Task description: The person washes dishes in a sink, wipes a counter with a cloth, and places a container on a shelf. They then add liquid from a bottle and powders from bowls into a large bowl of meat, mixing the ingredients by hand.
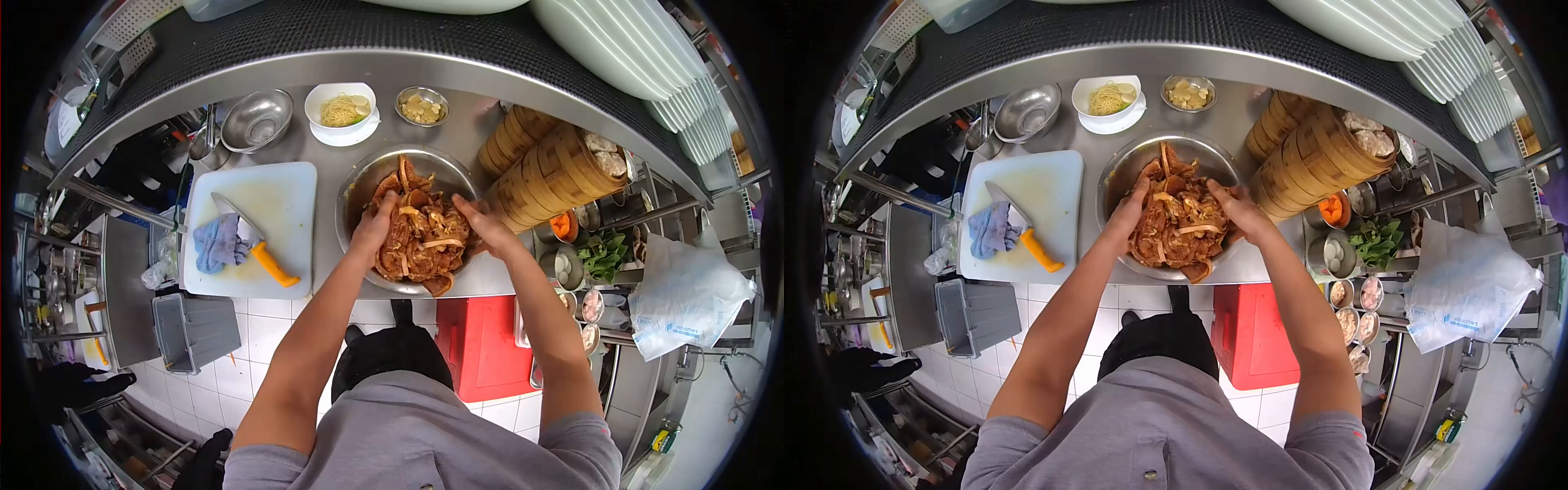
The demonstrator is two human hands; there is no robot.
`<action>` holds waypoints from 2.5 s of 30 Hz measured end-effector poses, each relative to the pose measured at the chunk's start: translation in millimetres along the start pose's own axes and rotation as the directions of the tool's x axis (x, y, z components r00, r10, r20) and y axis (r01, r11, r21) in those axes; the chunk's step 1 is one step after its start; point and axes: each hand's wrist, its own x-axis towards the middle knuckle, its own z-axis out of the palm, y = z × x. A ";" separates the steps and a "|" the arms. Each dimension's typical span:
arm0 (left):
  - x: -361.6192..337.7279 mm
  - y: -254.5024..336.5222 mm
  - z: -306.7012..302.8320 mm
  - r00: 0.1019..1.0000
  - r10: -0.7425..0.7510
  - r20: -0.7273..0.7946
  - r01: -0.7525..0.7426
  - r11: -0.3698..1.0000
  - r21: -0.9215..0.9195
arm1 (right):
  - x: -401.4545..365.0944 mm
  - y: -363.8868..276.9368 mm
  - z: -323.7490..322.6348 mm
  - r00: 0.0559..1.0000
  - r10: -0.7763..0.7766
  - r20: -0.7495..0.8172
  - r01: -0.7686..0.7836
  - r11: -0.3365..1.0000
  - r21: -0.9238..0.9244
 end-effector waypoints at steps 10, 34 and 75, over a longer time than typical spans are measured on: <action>9.7 14.3 0.7 0.962 0.035 0.271 0.004 0.990 -0.143 | 81.0 32.7 8.2 0.913 0.025 0.406 -0.157 0.942 0.295; -33.6 29.0 -11.1 0.896 0.403 0.187 -0.441 0.860 0.259 | 45.2 25.3 4.3 0.737 -0.668 0.102 0.654 0.666 -0.358; -76.5 -51.9 -22.6 0.628 0.666 0.403 -0.494 -0.059 0.867 | 64.6 17.1 35.3 0.910 0.060 -0.410 -0.119 0.985 -0.121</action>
